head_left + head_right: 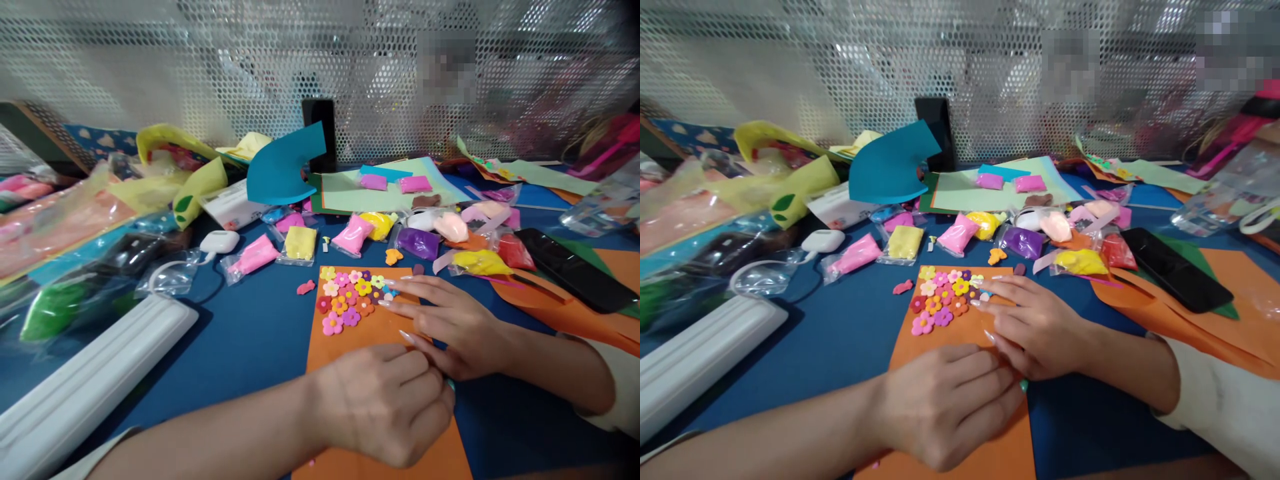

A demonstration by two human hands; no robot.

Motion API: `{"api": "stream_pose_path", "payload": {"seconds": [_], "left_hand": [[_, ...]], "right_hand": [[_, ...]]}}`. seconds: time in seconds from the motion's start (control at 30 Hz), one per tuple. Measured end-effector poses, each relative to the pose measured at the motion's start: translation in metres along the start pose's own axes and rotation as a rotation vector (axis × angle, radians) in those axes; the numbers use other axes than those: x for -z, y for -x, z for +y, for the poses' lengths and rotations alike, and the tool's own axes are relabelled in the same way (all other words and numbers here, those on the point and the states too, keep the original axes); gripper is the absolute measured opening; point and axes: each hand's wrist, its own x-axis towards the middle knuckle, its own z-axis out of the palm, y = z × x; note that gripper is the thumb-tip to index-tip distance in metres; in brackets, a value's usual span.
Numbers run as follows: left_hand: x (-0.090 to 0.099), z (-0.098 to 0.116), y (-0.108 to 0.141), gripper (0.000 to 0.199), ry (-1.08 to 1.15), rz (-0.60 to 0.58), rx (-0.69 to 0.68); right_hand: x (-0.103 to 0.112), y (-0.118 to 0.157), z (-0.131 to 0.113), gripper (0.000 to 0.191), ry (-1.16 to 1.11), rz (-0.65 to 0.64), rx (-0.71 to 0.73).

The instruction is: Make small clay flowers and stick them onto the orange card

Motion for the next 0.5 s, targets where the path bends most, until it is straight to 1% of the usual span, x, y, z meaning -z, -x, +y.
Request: {"api": "stream_pose_path", "payload": {"seconds": [0.07, 0.2, 0.3, 0.37, 0.5], "left_hand": [[0.0004, 0.0001, -0.0007, 0.007, 0.006, 0.006, 0.002], [0.0012, 0.0001, -0.0010, 0.024, 0.044, 0.013, -0.002], [0.0017, 0.0002, -0.0010, 0.027, 0.063, -0.009, 0.013], [0.0022, 0.0003, -0.0012, 0.025, 0.046, -0.016, 0.012], [0.0028, 0.0002, -0.0008, 0.009, 0.006, -0.017, 0.007]], "right_hand": [[-0.0001, -0.0005, 0.0002, 0.013, 0.024, 0.003, -0.008], [-0.0014, -0.0009, 0.0002, 0.016, 0.043, -0.028, -0.008], [-0.0017, -0.0009, -0.0001, 0.016, 0.031, -0.034, -0.010], [-0.0018, -0.0011, 0.0001, 0.016, 0.022, -0.039, -0.005], [-0.0030, -0.0018, 0.0015, 0.015, 0.009, -0.012, 0.009]]}}
